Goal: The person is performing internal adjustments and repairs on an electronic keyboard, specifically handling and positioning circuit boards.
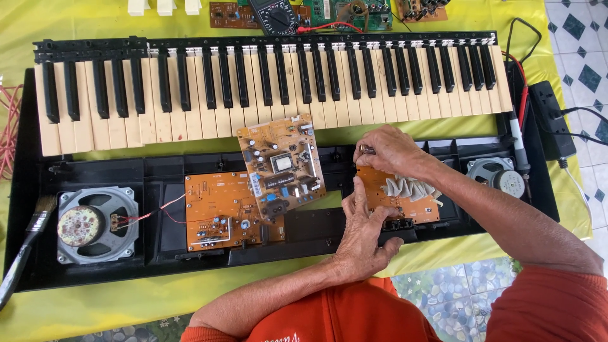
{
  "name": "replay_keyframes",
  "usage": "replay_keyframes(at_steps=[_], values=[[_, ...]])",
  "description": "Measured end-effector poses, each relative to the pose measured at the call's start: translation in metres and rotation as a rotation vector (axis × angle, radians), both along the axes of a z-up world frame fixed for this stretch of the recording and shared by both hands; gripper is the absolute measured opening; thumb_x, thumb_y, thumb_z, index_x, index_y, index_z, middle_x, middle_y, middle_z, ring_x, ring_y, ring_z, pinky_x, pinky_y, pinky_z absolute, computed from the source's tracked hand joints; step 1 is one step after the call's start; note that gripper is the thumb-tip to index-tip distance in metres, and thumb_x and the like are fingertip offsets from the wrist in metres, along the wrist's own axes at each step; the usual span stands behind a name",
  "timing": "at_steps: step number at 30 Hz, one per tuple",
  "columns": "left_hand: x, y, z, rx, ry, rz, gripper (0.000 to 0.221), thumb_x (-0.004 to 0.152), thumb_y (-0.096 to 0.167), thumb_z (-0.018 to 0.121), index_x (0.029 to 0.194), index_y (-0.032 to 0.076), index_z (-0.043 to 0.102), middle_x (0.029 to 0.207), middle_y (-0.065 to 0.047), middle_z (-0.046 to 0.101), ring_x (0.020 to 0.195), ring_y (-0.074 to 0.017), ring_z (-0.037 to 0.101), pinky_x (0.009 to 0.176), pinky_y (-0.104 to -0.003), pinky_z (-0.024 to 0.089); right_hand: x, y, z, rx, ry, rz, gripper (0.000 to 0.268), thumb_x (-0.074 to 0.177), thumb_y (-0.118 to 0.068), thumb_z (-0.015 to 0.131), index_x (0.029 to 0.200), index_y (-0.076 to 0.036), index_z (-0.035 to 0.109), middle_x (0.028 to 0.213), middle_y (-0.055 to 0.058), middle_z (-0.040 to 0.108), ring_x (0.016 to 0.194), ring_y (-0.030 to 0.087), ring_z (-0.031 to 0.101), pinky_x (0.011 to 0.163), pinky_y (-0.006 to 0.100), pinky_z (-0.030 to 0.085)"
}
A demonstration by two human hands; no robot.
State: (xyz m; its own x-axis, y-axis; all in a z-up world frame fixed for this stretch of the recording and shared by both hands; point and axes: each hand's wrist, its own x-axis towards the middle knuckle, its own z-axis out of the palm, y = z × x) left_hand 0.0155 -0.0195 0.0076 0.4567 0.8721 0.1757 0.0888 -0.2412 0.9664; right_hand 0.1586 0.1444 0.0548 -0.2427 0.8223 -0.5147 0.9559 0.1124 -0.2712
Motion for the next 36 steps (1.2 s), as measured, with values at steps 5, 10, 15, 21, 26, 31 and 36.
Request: replay_keyframes(at_steps=[5,10,15,21,26,31,36], values=[[-0.002,0.003,0.001,-0.073,0.012,-0.043,0.038,0.086,0.019,0.069,0.122,0.01,0.058,0.164,-0.036,-0.027,0.143,-0.0552,0.015,0.102,-0.07,0.033,-0.001,-0.002,-0.006,0.034,0.014,-0.065,0.008,0.086,-0.022,0.083,0.092,-0.018,0.082,0.094,-0.003,0.081,0.091,0.012,0.075,0.094,0.042,0.059],[-0.004,0.006,0.003,-0.116,0.055,-0.086,0.04,0.086,0.02,0.07,0.122,0.01,0.057,0.162,-0.037,-0.029,0.143,-0.0563,0.012,0.103,-0.07,0.031,-0.001,-0.005,-0.01,0.049,0.046,-0.069,0.007,0.087,-0.02,0.083,0.092,-0.016,0.081,0.091,-0.002,0.081,0.085,0.011,0.077,0.084,0.036,0.064],[-0.002,0.006,-0.004,-0.107,0.04,-0.08,0.04,0.085,0.021,0.07,0.121,0.01,0.056,0.163,-0.037,-0.029,0.143,-0.0545,0.013,0.103,-0.068,0.032,0.007,-0.01,-0.026,0.222,0.006,-0.044,0.011,0.083,-0.029,0.087,0.087,-0.02,0.083,0.078,-0.003,0.078,0.076,0.014,0.071,0.069,0.036,0.06],[-0.008,0.01,0.006,-0.23,-0.033,-0.102,0.044,0.085,0.019,0.075,0.123,0.005,0.06,0.164,-0.035,-0.021,0.142,-0.0553,0.01,0.104,-0.059,0.04,0.018,-0.014,-0.044,0.253,-0.049,-0.078,0.006,0.08,-0.034,0.084,0.083,-0.031,0.08,0.081,-0.005,0.075,0.091,0.026,0.074,0.082,0.044,0.06],[-0.009,0.009,0.006,-0.254,-0.04,-0.111,0.044,0.085,0.02,0.075,0.124,0.005,0.06,0.164,-0.035,-0.022,0.143,-0.0562,0.008,0.105,-0.061,0.039,0.017,-0.014,-0.047,0.262,-0.063,-0.076,0.007,0.08,-0.038,0.083,0.083,-0.033,0.08,0.082,-0.007,0.074,0.091,0.026,0.074,0.082,0.044,0.061],[-0.009,0.01,0.006,-0.271,-0.046,-0.12,0.043,0.086,0.021,0.073,0.123,0.004,0.059,0.164,-0.034,-0.023,0.144,-0.0564,0.005,0.105,-0.062,0.04,0.012,-0.016,-0.044,0.301,-0.082,-0.064,0.008,0.078,-0.035,0.085,0.082,-0.031,0.079,0.079,-0.008,0.073,0.089,0.023,0.074,0.079,0.043,0.062],[-0.007,0.012,0.002,-0.267,-0.003,-0.125,0.044,0.085,0.021,0.074,0.123,0.004,0.06,0.164,-0.034,-0.023,0.145,-0.0539,0.006,0.105,-0.06,0.041,0.013,-0.014,-0.043,0.277,-0.075,-0.056,0.007,0.08,-0.034,0.083,0.083,-0.031,0.078,0.081,-0.008,0.073,0.092,0.024,0.074,0.08,0.044,0.061]])
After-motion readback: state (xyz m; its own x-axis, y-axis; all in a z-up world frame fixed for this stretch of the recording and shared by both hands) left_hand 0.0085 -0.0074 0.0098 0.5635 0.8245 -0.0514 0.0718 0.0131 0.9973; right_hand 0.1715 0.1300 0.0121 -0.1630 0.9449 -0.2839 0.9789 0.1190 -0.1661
